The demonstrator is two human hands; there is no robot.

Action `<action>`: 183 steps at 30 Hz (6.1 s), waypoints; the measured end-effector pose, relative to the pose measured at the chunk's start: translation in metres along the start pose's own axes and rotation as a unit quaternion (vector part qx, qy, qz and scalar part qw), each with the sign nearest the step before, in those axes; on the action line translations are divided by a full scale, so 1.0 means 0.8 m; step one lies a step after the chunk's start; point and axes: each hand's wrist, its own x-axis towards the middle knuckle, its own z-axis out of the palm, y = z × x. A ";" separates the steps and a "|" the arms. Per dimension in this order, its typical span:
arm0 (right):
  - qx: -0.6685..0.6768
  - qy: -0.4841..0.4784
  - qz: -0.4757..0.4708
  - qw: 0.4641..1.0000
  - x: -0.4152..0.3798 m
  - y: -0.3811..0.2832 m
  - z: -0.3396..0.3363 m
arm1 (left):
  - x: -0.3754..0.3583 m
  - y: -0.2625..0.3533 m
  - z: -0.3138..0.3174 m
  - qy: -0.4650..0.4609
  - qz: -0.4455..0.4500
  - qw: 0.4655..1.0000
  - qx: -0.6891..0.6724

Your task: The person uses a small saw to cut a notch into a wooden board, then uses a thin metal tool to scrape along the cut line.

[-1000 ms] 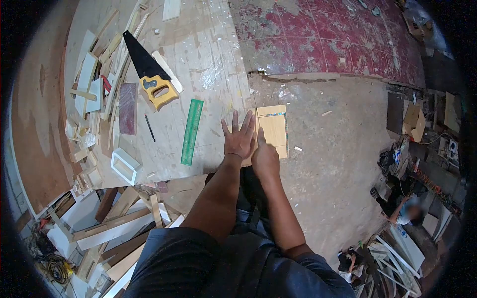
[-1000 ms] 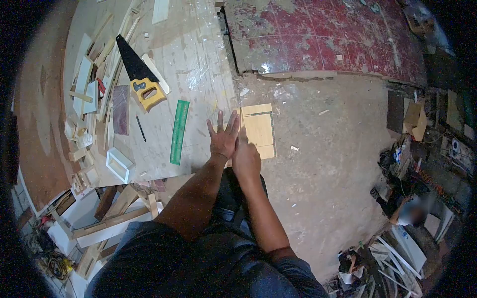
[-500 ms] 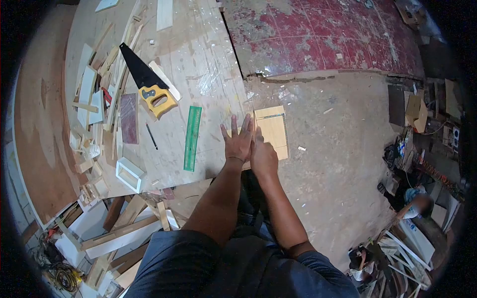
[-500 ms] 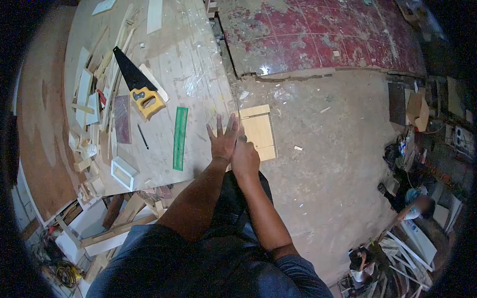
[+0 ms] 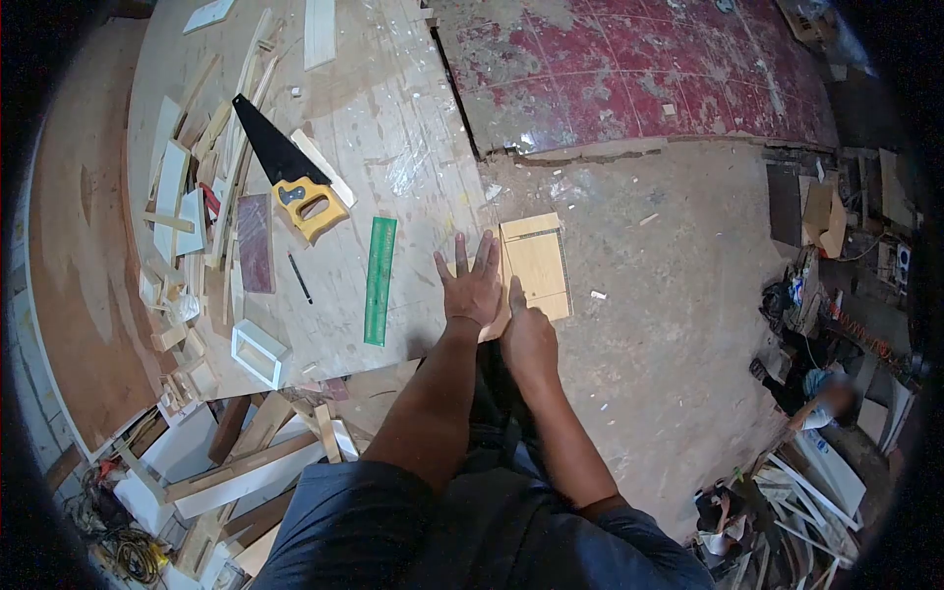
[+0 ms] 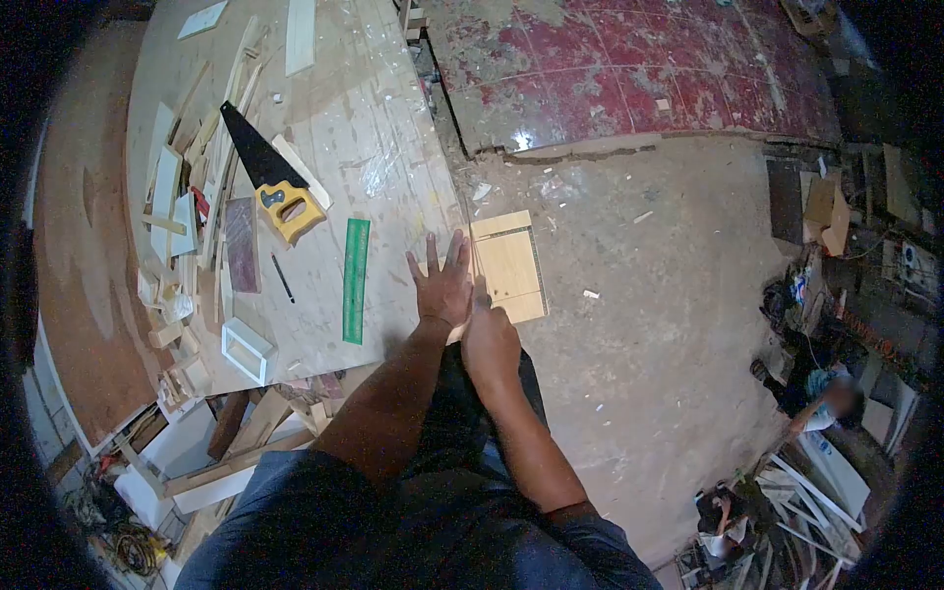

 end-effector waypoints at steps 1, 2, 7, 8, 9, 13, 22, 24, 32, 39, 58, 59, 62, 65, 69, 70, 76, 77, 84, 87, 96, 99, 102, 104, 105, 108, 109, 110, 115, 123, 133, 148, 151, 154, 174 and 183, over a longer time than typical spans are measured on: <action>0.015 0.010 -0.005 1.000 -0.003 0.000 0.001 | -0.001 0.001 0.000 -0.007 0.000 1.000 0.008; 0.014 0.010 -0.004 1.000 0.007 -0.001 0.003 | 0.000 0.000 0.006 -0.007 0.001 1.000 0.007; 0.003 -0.017 0.019 1.000 0.039 0.005 0.016 | 0.001 -0.003 0.015 0.050 0.010 0.999 -0.013; 0.025 -0.016 0.031 0.999 0.027 0.006 0.009 | -0.001 -0.001 0.012 0.048 0.013 0.999 -0.013; 0.025 -0.015 0.033 0.999 0.013 0.008 0.002 | -0.001 0.001 0.003 0.028 0.007 1.000 -0.011; 0.014 -0.020 0.026 0.999 0.004 0.006 -0.002 | -0.001 0.000 0.010 0.028 0.011 0.999 0.029; 0.013 -0.005 0.006 1.000 -0.001 0.016 0.004 | -0.001 0.001 0.005 0.038 0.010 0.999 -0.003; 0.015 -0.012 0.009 1.000 0.001 0.016 0.004 | -0.001 -0.001 0.010 0.044 0.010 0.999 -0.004; 0.079 -0.069 0.061 0.993 0.039 0.021 0.022 | -0.001 -0.003 0.016 0.072 0.021 0.997 0.012; 0.013 -0.043 0.018 0.999 -0.006 0.038 0.027 | -0.001 -0.001 -0.001 0.011 0.012 1.000 -0.017; 0.005 0.023 -0.015 1.000 0.066 0.038 0.064 | 0.003 0.000 0.007 0.025 0.003 1.000 0.012; 0.007 0.021 -0.017 1.000 0.078 0.034 0.066 | 0.000 0.000 -0.001 0.007 0.005 1.000 -0.009; -0.009 0.032 -0.021 0.999 0.082 0.031 0.068 | 0.002 -0.003 0.014 0.012 0.007 1.000 0.026; 0.018 0.016 -0.008 1.000 0.031 0.043 0.063 | 0.000 -0.003 0.008 0.033 0.007 0.999 -0.041; 0.005 0.026 -0.032 0.999 -0.021 0.068 0.062 | -0.004 -0.004 -0.006 0.006 0.009 1.000 -0.021; -0.018 0.016 -0.019 1.000 -0.026 0.069 0.059 | -0.004 -0.004 -0.002 0.010 0.009 1.000 -0.012; -0.007 -0.013 -0.006 1.000 0.097 0.009 0.048 | 0.000 -0.004 0.010 0.041 0.012 0.999 0.011; -0.004 -0.013 -0.004 1.000 0.095 0.008 0.049 | 0.000 -0.004 0.001 0.001 0.009 1.000 -0.017; 0.020 0.002 -0.021 1.000 -0.019 0.071 0.067 | -0.001 -0.001 -0.009 -0.032 -0.008 0.999 0.007; -0.016 0.005 -0.018 1.000 -0.003 0.061 0.064 | -0.002 -0.004 -0.001 0.000 0.009 0.999 -0.033; 0.021 0.018 -0.015 1.000 0.009 0.063 0.066 | -0.001 -0.002 0.004 0.045 0.017 0.998 -0.030; -0.010 -0.036 0.021 0.999 -0.043 0.059 0.044 | 0.001 -0.005 0.000 0.021 0.015 0.999 -0.025; 0.007 -0.012 0.001 1.000 -0.016 0.041 0.038 | -0.002 -0.004 0.007 0.037 0.020 0.999 -0.033; 0.041 -0.028 0.025 0.998 0.040 0.029 0.040 | -0.001 -0.004 0.011 0.031 0.019 0.999 -0.032; 0.074 -0.045 0.048 0.995 0.057 0.022 0.040 | 0.001 -0.005 0.013 0.026 0.016 0.999 -0.032; -0.015 -0.038 0.034 0.999 0.050 -0.014 0.009 | 0.005 -0.010 0.034 0.067 0.027 0.996 0.046; -0.021 -0.042 0.028 0.999 0.034 -0.020 -0.002 | 0.005 -0.007 0.027 0.069 0.031 0.996 0.041; -0.026 -0.039 0.031 0.998 0.018 -0.026 -0.016 | 0.003 -0.008 0.021 0.038 0.026 0.999 0.005; -0.075 -0.057 0.089 0.992 -0.014 -0.062 -0.063 | 0.003 -0.001 -0.014 -0.057 0.003 0.998 -0.031; -0.139 -0.060 0.050 0.987 0.021 -0.085 -0.055 | 0.005 -0.012 0.040 0.113 0.029 0.993 0.035; -0.127 -0.040 0.078 0.988 0.019 -0.074 -0.058 | 0.001 -0.009 -0.006 -0.036 0.012 0.997 -0.060; -0.121 -0.051 0.070 0.989 0.081 -0.064 -0.036 | 0.001 -0.012 -0.006 -0.011 0.024 0.996 -0.084; -0.132 -0.061 0.082 0.986 0.064 -0.074 -0.052 | 0.002 -0.011 -0.004 -0.005 0.017 0.996 -0.082; -0.120 -0.037 0.084 0.989 0.087 -0.055 -0.015 | 0.000 -0.010 -0.005 -0.033 0.025 0.997 -0.072; -0.097 -0.032 0.092 0.991 0.058 -0.054 -0.025 | 0.005 -0.009 -0.012 -0.056 0.017 0.997 -0.052; -0.098 -0.030 0.075 0.992 0.046 -0.040 -0.026 | 0.003 -0.008 -0.014 -0.054 0.017 0.997 -0.045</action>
